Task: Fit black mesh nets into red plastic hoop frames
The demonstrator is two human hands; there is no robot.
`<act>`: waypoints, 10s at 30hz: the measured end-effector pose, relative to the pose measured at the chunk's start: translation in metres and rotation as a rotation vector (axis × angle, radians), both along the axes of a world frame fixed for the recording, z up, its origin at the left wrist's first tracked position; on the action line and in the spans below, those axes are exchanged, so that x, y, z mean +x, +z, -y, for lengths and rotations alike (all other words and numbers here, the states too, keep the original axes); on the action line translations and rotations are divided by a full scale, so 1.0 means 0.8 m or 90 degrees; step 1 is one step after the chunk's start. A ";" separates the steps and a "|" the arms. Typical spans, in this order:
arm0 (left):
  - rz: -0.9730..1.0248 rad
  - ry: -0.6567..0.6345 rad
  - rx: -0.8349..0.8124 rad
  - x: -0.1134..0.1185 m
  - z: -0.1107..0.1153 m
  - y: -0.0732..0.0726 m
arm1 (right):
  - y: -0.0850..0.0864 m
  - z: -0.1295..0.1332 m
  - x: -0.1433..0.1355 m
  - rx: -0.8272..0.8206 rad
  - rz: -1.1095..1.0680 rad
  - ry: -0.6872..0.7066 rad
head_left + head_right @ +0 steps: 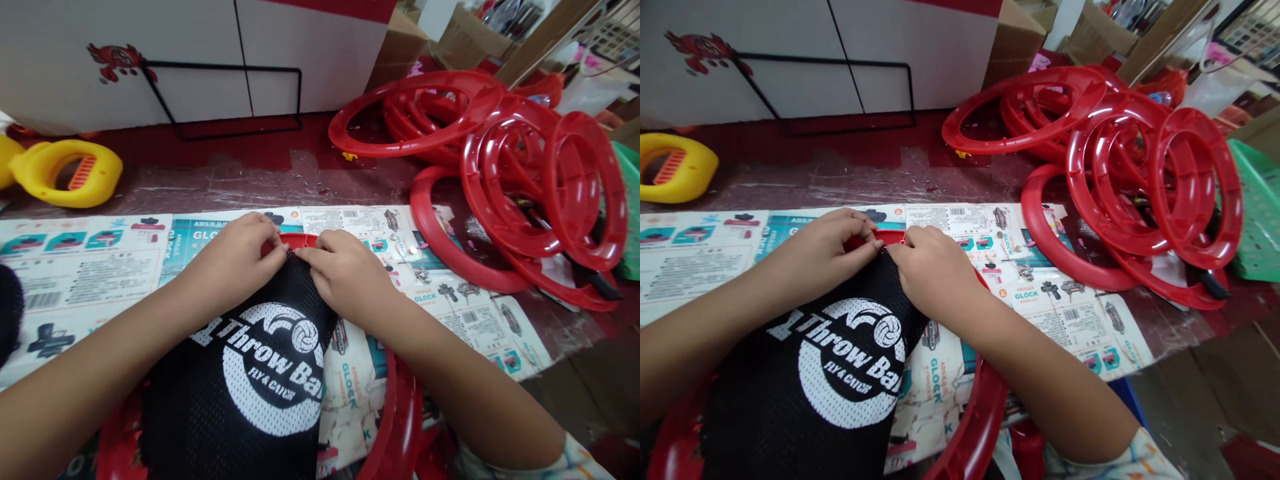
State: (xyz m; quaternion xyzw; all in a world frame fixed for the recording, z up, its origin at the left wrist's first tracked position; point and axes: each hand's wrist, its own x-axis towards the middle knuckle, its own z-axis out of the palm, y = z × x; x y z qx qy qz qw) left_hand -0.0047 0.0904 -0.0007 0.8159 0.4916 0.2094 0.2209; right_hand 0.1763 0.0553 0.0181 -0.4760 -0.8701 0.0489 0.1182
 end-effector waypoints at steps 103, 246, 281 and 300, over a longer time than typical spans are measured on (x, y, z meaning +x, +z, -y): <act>-0.025 -0.225 0.138 -0.004 0.002 -0.010 | 0.011 -0.011 0.008 -0.119 -0.128 -0.250; -0.176 -0.183 0.163 -0.006 0.010 -0.014 | 0.017 -0.016 0.029 -0.220 -0.221 -0.151; -0.159 -0.167 0.080 -0.016 0.006 0.018 | 0.046 0.026 -0.007 -0.265 0.163 -0.185; 0.022 -0.064 -0.055 0.004 0.006 0.012 | 0.029 0.002 0.009 -0.227 -0.183 -0.269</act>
